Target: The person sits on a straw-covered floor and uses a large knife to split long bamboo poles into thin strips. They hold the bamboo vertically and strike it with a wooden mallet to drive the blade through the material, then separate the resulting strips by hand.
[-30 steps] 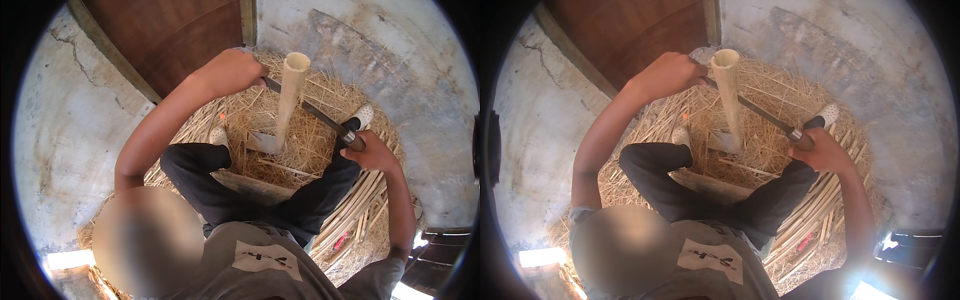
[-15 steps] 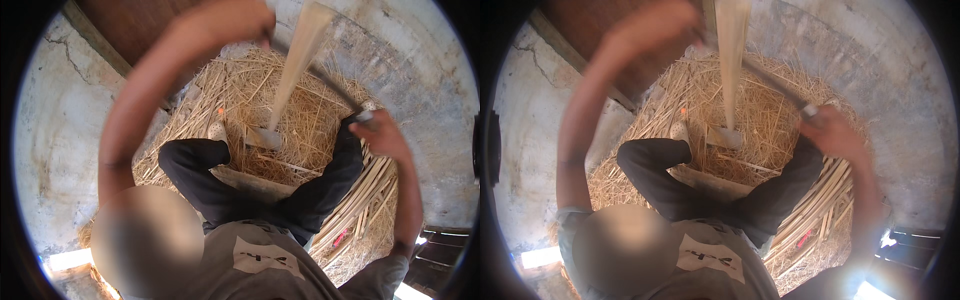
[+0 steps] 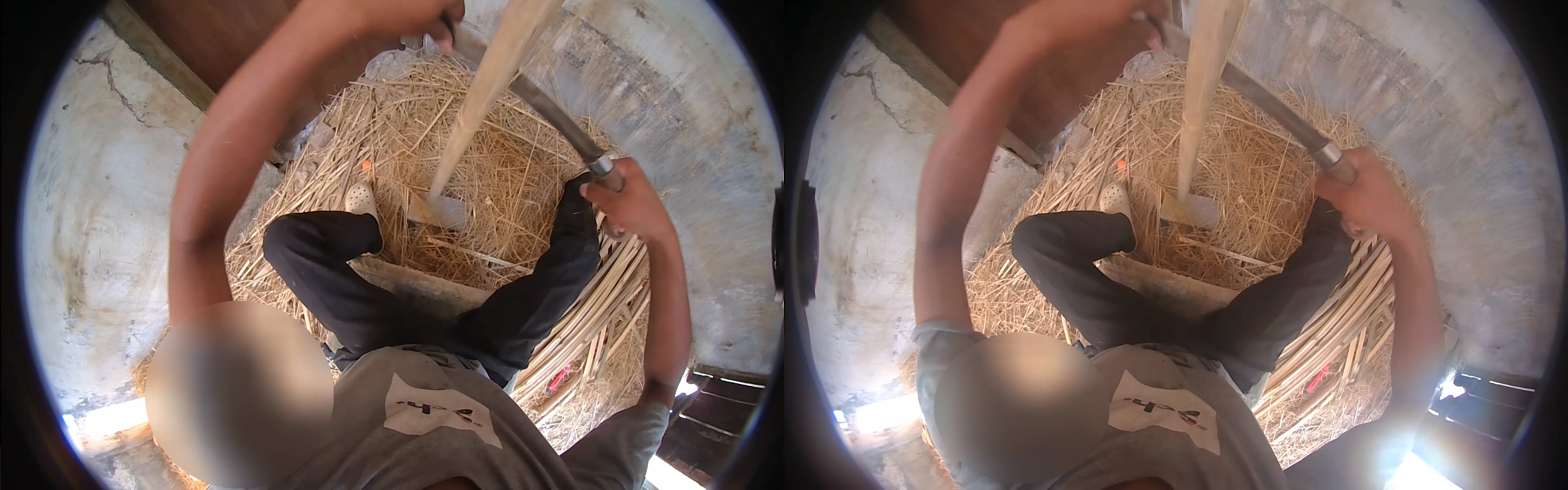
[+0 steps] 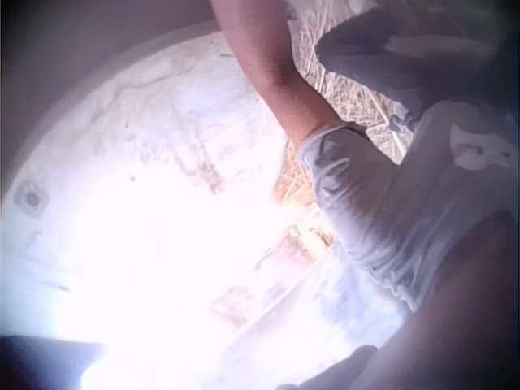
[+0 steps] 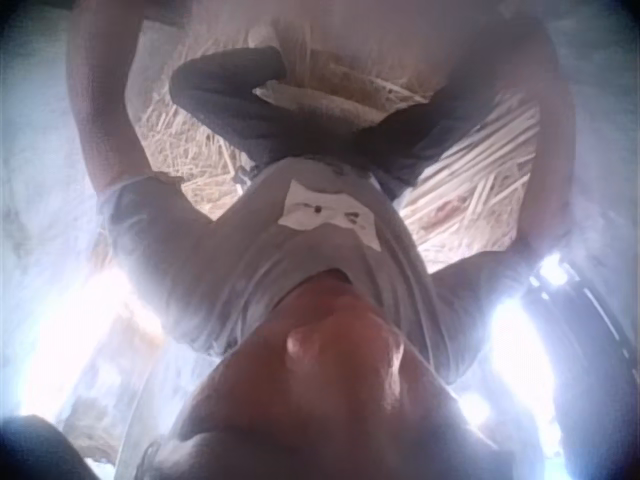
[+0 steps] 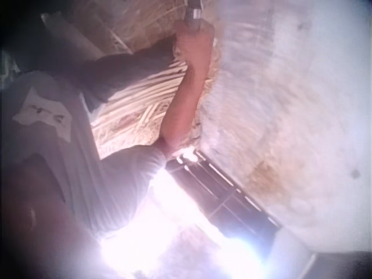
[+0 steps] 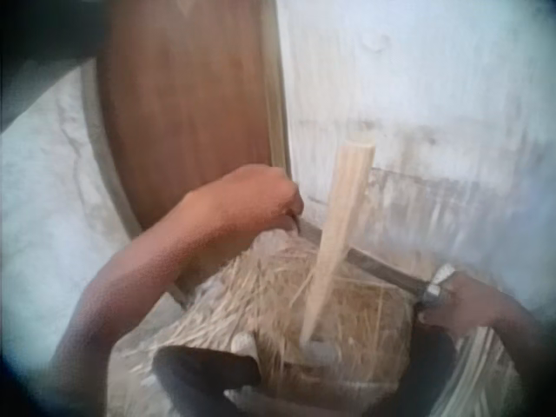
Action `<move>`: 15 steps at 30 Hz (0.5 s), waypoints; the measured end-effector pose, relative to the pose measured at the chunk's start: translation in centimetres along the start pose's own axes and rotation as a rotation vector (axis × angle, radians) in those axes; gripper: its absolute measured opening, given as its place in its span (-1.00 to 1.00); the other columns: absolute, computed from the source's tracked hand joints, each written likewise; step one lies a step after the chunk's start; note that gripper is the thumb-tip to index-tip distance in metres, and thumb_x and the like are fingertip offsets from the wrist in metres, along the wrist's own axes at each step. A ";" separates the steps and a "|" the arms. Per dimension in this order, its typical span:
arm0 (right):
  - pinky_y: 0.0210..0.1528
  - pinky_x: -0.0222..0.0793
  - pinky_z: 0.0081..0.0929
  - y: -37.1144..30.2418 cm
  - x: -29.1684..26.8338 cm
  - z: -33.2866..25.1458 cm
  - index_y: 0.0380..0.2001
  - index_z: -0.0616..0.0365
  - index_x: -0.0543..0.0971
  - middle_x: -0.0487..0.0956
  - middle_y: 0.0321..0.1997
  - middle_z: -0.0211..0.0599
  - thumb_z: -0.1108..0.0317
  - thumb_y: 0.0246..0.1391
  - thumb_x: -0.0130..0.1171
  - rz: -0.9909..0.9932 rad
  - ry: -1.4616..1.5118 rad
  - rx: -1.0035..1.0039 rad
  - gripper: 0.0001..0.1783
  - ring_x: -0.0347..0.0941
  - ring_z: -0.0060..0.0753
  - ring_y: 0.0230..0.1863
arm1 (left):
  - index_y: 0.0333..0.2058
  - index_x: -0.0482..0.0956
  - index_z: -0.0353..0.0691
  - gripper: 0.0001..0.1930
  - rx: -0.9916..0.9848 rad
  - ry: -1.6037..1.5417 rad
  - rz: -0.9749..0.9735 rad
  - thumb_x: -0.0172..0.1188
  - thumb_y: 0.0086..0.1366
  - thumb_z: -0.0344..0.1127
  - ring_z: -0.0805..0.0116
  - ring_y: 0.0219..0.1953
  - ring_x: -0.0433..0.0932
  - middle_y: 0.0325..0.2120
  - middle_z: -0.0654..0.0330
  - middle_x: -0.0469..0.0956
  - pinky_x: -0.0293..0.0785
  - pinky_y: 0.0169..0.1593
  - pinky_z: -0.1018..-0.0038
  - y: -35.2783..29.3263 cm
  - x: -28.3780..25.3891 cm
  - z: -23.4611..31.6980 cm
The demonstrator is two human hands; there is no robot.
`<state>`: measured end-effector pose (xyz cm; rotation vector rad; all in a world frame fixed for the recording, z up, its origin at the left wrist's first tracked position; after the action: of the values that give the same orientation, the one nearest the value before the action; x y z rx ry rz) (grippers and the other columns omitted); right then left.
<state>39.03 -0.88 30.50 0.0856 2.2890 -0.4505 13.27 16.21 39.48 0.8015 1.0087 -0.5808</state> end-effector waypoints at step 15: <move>-0.42 0.36 -0.39 3.9 2.3 4.6 -0.49 0.38 0.54 0.51 -0.62 -0.16 0.27 -0.16 0.32 -0.054 -0.120 0.004 -0.67 0.48 -0.35 -0.52 | -0.38 0.70 -0.13 -0.75 0.166 0.352 -0.202 0.33 0.06 -0.10 0.06 -0.30 0.61 -0.49 0.08 0.62 0.51 -0.23 0.19 1.2 8.6 -4.2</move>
<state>41.40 0.96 24.79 -0.0013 2.1765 -0.4757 15.70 19.76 30.86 0.9763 1.3885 -0.7188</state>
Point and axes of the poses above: each hand's wrist, its own y-axis towards the middle knuckle, its own x-axis out of the palm, z = x × y, the point moved 4 cm from there along y, towards the middle knuckle
